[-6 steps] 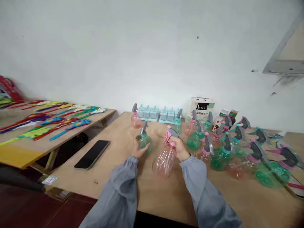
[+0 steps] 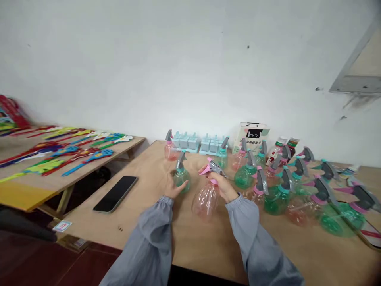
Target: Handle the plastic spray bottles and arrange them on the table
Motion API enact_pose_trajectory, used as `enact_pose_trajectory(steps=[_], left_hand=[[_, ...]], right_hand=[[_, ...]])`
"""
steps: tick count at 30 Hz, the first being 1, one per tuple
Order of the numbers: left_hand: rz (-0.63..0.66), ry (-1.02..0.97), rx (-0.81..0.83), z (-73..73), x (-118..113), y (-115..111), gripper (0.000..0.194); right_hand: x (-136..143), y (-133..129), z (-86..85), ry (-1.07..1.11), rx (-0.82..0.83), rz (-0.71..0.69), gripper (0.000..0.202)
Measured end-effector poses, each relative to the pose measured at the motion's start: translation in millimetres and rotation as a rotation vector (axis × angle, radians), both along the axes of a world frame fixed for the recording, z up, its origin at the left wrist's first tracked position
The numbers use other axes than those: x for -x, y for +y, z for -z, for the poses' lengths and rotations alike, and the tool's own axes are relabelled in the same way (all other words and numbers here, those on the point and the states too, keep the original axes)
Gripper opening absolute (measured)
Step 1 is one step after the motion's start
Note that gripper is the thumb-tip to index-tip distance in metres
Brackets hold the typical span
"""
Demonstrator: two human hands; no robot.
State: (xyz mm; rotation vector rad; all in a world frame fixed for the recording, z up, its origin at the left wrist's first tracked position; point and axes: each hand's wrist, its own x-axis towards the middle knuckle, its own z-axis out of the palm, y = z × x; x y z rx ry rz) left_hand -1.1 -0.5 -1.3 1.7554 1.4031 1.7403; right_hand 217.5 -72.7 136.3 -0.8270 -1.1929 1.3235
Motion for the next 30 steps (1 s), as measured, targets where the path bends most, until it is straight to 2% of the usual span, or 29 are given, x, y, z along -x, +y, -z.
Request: enact_pose_trajectory(steps=[3, 5, 7, 10, 13, 16, 22, 26, 30], left_hand=[[0.017, 0.022, -0.001, -1.7, 1, -1, 0.075], [0.018, 0.039, -0.015, -2.6, 1, -1, 0.075], [0.011, 0.054, -0.019, -3.0, 1, -1, 0.075], [0.004, 0.065, 0.0, -3.5, 1, -2, 0.076], [0.038, 0.081, 0.028, -4.9, 2, -3, 0.076], [0.05, 0.084, 0.044, -6.2, 2, -4, 0.077], [0.041, 0.057, 0.033, -6.1, -2, -3, 0.078], [0.029, 0.067, 0.018, -6.8, -2, -4, 0.077], [0.024, 0.052, 0.016, -7.9, -3, -5, 0.076]], right_hand=[[3, 1, 1.2, -0.079, -0.151, 0.076, 0.004], [3, 3, 4.4, -0.11, -0.171, 0.153, 0.007], [1, 7, 10.2, -0.134, -0.195, 0.271, 0.008], [-6, 18, 22.0, -0.193, -0.327, 0.478, 0.011], [-16, 28, 33.4, -0.27, -0.438, 0.593, 0.023], [-23, 35, 40.9, -0.363, -0.454, 0.655, 0.031], [-27, 45, 53.2, -0.487, -0.501, 0.85, 0.062], [-28, 53, 73.4, -0.626, -0.544, 1.01, 0.064], [-28, 56, 102.4, -0.731, -0.597, 1.023, 0.055]])
